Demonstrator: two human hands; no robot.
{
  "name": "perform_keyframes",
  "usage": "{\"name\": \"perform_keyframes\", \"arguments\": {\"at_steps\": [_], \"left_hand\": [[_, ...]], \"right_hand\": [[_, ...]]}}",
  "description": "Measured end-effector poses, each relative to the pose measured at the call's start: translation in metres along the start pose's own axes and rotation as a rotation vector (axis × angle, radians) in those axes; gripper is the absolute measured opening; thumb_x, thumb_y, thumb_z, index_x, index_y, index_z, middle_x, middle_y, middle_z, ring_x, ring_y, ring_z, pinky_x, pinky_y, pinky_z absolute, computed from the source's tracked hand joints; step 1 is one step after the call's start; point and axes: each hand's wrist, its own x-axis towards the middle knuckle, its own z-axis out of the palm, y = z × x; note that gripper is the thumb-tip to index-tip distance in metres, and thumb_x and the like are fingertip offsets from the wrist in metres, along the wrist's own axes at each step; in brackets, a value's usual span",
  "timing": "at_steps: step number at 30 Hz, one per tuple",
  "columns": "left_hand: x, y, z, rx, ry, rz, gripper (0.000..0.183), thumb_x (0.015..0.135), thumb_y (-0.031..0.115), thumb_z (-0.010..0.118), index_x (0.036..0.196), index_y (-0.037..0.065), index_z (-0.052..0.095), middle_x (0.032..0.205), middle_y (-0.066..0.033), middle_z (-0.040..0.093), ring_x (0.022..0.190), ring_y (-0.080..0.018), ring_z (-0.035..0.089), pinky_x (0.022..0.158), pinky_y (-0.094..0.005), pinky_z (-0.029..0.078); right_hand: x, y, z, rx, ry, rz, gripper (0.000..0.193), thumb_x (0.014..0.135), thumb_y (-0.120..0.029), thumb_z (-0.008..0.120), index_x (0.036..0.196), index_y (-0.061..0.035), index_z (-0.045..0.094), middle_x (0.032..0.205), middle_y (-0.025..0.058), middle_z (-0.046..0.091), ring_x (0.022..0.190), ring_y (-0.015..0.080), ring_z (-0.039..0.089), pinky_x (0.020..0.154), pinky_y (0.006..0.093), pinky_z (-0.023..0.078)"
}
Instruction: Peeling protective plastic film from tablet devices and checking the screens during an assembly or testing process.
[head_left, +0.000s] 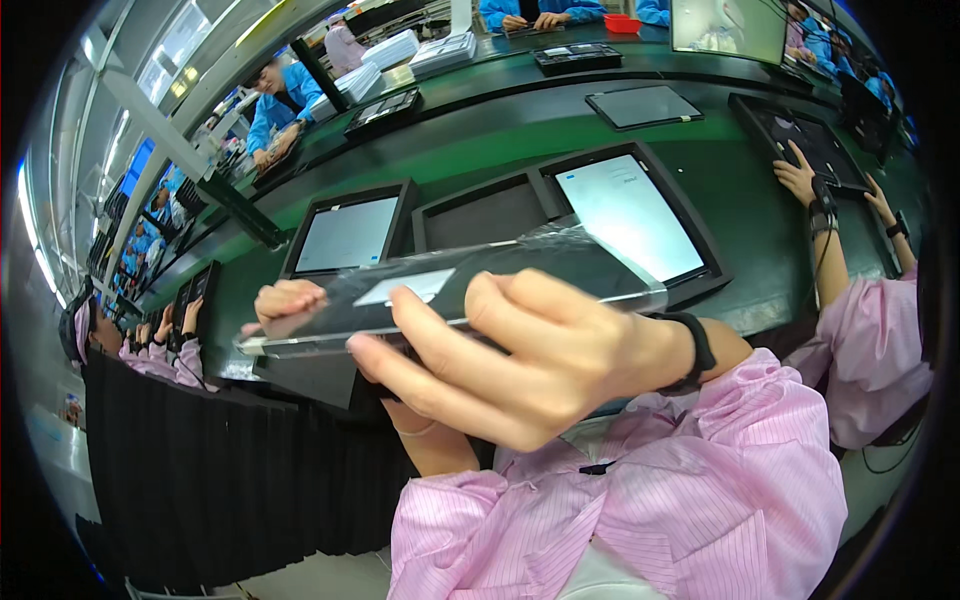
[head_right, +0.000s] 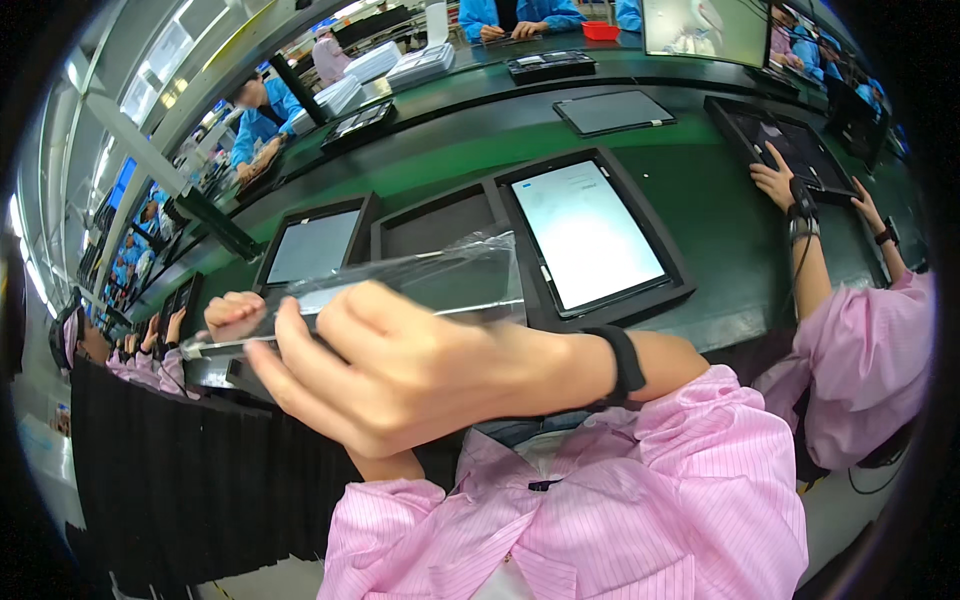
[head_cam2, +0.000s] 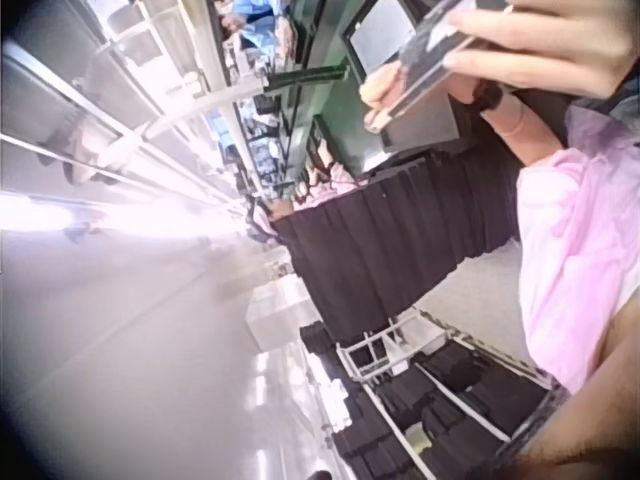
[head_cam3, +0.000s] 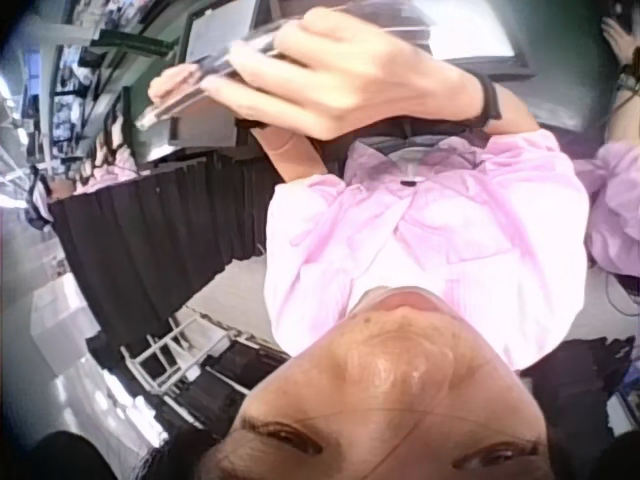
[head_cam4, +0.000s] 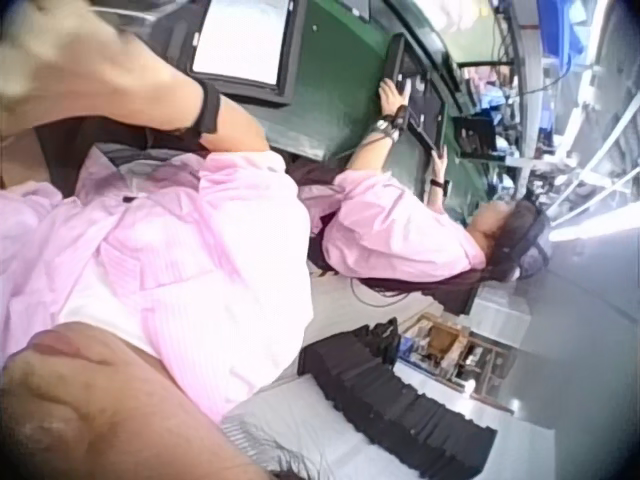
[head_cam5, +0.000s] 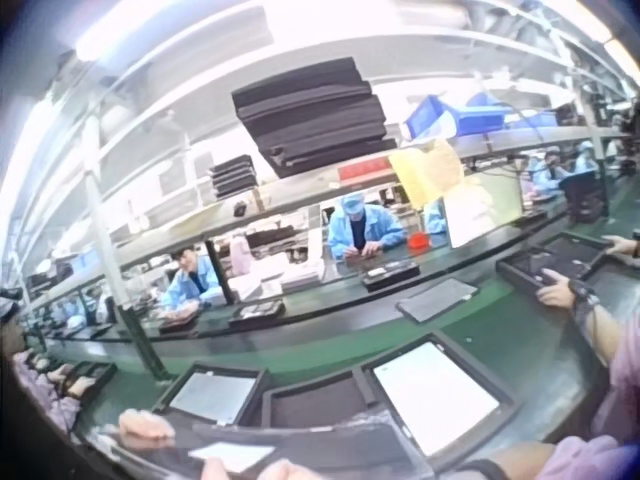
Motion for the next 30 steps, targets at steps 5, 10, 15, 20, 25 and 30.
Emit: {"name": "perform_keyframes", "arguments": {"at_steps": [5,10,15,20,25,30], "left_hand": [[-0.007,-0.006,0.000,-0.026,0.159,-0.044,0.054,0.096,0.037,0.021,0.061,0.003,0.044,0.050,-0.0065,0.038,0.039,-0.0152,0.041,0.039,-0.0216,0.042],[-0.010,-0.002,0.001,-0.041,0.306,-0.091,0.058,0.096,0.037,0.020,0.059,0.002,0.047,0.050,-0.0080,0.041,0.040,-0.0163,0.043,0.039,-0.0228,0.042],[-0.011,-0.009,0.005,-0.145,0.431,-0.169,0.061,0.096,0.037,0.018,0.058,0.000,0.049,0.050,-0.0095,0.045,0.040,-0.0174,0.044,0.039,-0.0240,0.043],[0.006,-0.009,0.037,-0.292,0.421,-0.244,0.063,0.096,0.033,0.013,0.055,0.001,0.049,0.048,-0.0102,0.046,0.042,-0.0208,0.046,0.039,-0.0266,0.044],[0.022,-0.002,0.059,-0.313,0.122,-0.456,0.061,0.095,0.027,0.008,0.051,0.006,0.045,0.053,-0.0080,0.043,0.047,-0.0208,0.045,0.047,-0.0294,0.043],[0.015,-0.049,0.082,-0.497,0.045,-0.489,0.060,0.094,0.024,0.007,0.051,0.009,0.047,0.053,-0.0057,0.045,0.049,-0.0203,0.047,0.052,-0.0311,0.041]], "right_hand": [[-0.019,0.023,-0.040,0.173,-0.134,0.166,0.022,0.071,-0.013,0.062,0.091,-0.0029,0.064,0.085,0.0119,0.064,0.070,0.0195,0.062,0.065,0.0281,0.050],[-0.028,0.018,-0.056,0.411,-0.086,0.345,0.017,0.067,-0.005,0.069,0.083,-0.0007,0.065,0.074,0.0110,0.063,0.059,0.0196,0.061,0.052,0.0264,0.050],[-0.038,0.027,-0.052,0.476,-0.086,0.447,0.013,0.066,-0.001,0.070,0.078,0.0004,0.064,0.069,0.0103,0.061,0.056,0.0187,0.060,0.051,0.0247,0.048],[-0.055,0.065,-0.014,0.926,-0.313,0.989,0.009,0.081,-0.007,0.060,0.080,0.0022,0.061,0.068,0.0047,0.060,0.055,0.0083,0.058,0.049,0.0183,0.044],[-0.051,0.091,0.056,1.221,-0.483,1.139,0.016,0.085,-0.016,0.057,0.081,-0.0004,0.060,0.061,0.0008,0.056,0.054,0.0061,0.055,0.046,0.0184,0.040],[-0.092,0.103,0.115,1.176,-0.612,1.060,0.018,0.083,-0.017,0.059,0.080,0.0008,0.061,0.063,0.0020,0.058,0.054,0.0070,0.055,0.048,0.0207,0.041]]}}
